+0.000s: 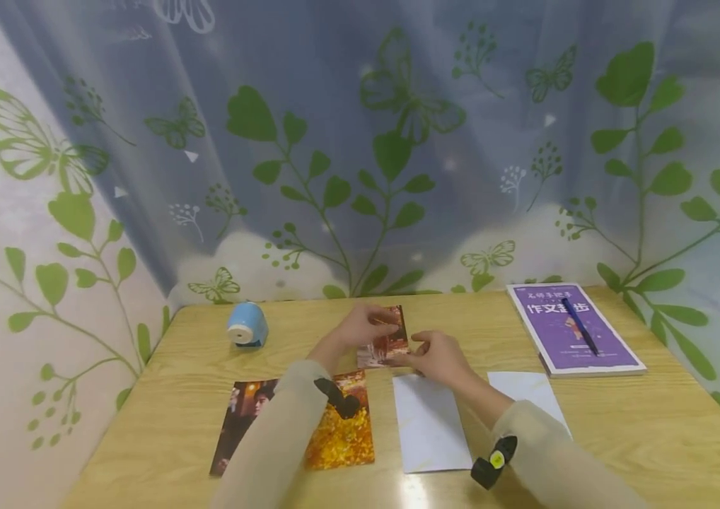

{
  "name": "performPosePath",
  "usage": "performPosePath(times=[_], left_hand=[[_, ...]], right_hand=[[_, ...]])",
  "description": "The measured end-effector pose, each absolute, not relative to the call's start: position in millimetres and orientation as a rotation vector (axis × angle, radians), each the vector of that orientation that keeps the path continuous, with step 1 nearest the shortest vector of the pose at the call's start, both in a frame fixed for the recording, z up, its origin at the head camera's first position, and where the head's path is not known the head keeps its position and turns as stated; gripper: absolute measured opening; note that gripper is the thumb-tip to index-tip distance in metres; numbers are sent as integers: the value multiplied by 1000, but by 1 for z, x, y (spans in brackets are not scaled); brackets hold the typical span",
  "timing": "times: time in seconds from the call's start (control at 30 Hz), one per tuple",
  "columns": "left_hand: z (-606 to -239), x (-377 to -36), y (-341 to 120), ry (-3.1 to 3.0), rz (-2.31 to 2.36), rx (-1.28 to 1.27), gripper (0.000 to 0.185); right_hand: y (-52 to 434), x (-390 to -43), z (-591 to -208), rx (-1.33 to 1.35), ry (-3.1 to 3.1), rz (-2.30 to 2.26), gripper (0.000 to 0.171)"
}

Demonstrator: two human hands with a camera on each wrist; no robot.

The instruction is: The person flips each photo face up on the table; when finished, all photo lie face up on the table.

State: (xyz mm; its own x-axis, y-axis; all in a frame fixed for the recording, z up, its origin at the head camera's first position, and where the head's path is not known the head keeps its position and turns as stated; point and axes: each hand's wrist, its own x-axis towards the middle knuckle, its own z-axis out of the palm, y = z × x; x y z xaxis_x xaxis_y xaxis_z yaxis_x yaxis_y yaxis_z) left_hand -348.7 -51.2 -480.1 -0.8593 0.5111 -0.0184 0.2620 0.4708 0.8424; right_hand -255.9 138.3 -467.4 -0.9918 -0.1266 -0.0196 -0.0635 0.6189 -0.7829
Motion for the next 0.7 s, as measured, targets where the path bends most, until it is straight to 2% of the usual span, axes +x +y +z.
performPosePath(times=[0.4,0.7], left_hand=[[-482,-300,-41,2458,1087,784,30],[-496,-284,-40,2503,1175,802,23]], right_hand=[[171,-198,-448,-162,2624,-1422,70],[180,-148,-459,-270,2611,-1372,72]])
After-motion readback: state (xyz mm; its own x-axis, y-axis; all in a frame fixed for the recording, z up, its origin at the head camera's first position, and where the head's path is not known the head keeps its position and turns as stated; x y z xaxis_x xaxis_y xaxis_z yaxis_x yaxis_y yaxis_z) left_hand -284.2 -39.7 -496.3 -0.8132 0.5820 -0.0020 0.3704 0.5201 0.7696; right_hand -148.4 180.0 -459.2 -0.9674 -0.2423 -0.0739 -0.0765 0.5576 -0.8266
